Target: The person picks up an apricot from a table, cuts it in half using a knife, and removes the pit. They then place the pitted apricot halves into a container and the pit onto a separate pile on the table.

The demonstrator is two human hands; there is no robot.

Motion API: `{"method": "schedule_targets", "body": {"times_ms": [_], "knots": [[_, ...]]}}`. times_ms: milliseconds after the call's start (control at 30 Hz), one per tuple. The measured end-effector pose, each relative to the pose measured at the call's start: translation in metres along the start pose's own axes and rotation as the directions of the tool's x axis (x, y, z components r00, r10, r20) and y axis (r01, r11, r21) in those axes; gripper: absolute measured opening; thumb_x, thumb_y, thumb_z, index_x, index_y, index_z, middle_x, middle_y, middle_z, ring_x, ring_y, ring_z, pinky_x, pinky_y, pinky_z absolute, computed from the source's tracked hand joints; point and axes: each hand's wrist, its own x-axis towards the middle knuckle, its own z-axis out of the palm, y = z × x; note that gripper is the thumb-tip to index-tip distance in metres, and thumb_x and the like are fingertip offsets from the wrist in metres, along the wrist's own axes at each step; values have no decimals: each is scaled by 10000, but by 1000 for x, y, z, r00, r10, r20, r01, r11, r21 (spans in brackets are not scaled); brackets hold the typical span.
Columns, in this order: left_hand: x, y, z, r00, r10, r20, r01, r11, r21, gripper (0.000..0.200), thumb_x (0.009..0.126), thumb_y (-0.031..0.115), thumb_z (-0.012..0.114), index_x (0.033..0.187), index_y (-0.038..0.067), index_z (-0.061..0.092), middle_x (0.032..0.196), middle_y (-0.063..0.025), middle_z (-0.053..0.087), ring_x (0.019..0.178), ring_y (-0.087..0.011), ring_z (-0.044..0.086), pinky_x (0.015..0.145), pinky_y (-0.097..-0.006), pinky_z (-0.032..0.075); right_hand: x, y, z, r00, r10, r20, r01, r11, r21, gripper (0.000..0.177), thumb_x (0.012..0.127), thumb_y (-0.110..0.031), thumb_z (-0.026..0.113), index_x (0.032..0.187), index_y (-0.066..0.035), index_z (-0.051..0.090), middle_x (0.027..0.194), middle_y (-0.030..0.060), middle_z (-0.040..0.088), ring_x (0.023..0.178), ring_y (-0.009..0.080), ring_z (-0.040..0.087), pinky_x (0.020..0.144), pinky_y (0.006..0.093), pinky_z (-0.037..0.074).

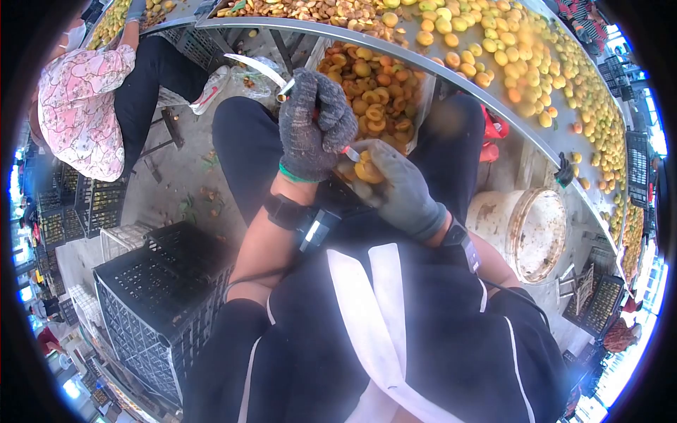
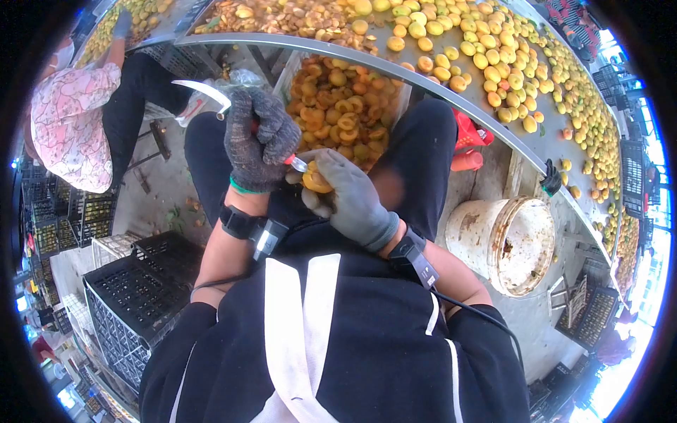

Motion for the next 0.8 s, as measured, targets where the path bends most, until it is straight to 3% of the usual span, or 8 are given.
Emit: {"method": "schedule_targets", "body": {"times_ms": [67, 133, 267, 333, 567, 633, 767, 800], "knots": [[-1, -3, 0, 995, -41, 96, 45, 998, -41, 295, 1014, 343, 490, 838, 113, 550, 605, 11, 407, 399, -86, 303, 334, -229, 267, 0, 1, 0, 1000, -14, 0, 14, 1000, -8, 357, 1057, -301, 344, 1216, -24, 503, 1011, 107, 616, 595, 80, 459, 466, 179, 341], [-2, -3, 0, 991, -64, 120, 69, 997, -40, 294, 1018, 333, 482, 834, 111, 542, 600, 11, 405, 391, -86, 298, 332, -230, 264, 1, 5, -3, 992, 125, 24, -126, 934, 334, 331, 1059, -316, 344, 1186, -49, 493, 982, 94, 592, 557, 76, 398, 451, 178, 309], [-2, 0, 6, 971, -115, 211, 125, 991, -37, 295, 1024, 312, 473, 819, 106, 519, 588, 16, 405, 375, -87, 295, 332, -229, 262, -1, 1, 3, 973, 228, 22, -214, 867, 450, 293, 1061, -322, 341, 1129, -76, 485, 939, 77, 564, 535, 66, 359, 437, 175, 286], [-2, 2, 11, 968, -132, 212, 145, 988, -48, 290, 1023, 309, 479, 815, 109, 515, 582, 18, 403, 369, -87, 294, 333, -228, 262, -2, -3, 5, 942, 302, 145, -329, 754, 569, 276, 1061, -325, 338, 1080, -90, 481, 906, 69, 552, 528, 56, 354, 425, 171, 275], [-5, -5, 6, 952, -233, 197, 240, 971, -14, 250, 1011, 277, 515, 806, 134, 510, 556, 30, 394, 362, -83, 301, 338, -227, 265, -5, 1, 5, 926, 369, 77, -352, 773, 528, 265, 1054, -329, 347, 1063, -104, 486, 884, 67, 554, 523, 58, 357, 415, 174, 269], [-5, -7, 6, 940, -247, 236, 262, 965, -34, 233, 999, 262, 539, 808, 132, 509, 556, 28, 392, 366, -85, 310, 341, -227, 275, -7, 3, 9, 955, 279, -100, -238, 923, 303, 255, 1048, -336, 370, 1046, -115, 497, 882, 70, 565, 519, 70, 367, 416, 180, 275], [-4, -11, 13, 960, -259, 105, 244, 960, 137, 200, 968, 245, 587, 854, 90, 533, 586, 0, 446, 401, -100, 375, 356, -231, 297, -3, 3, 6, 949, 268, -164, -223, 943, 247, 247, 1045, -340, 393, 1044, -121, 507, 888, 79, 581, 526, 80, 392, 420, 185, 284], [-2, -16, 21, 983, -166, 72, 148, 966, 212, 234, 979, 293, 566, 872, 87, 538, 604, 0, 446, 424, -97, 388, 365, -226, 295, -3, 2, 6, 954, 244, -173, -210, 958, 194, 243, 1044, -340, 399, 1054, -122, 507, 894, 82, 587, 532, 80, 403, 421, 186, 285]]}}
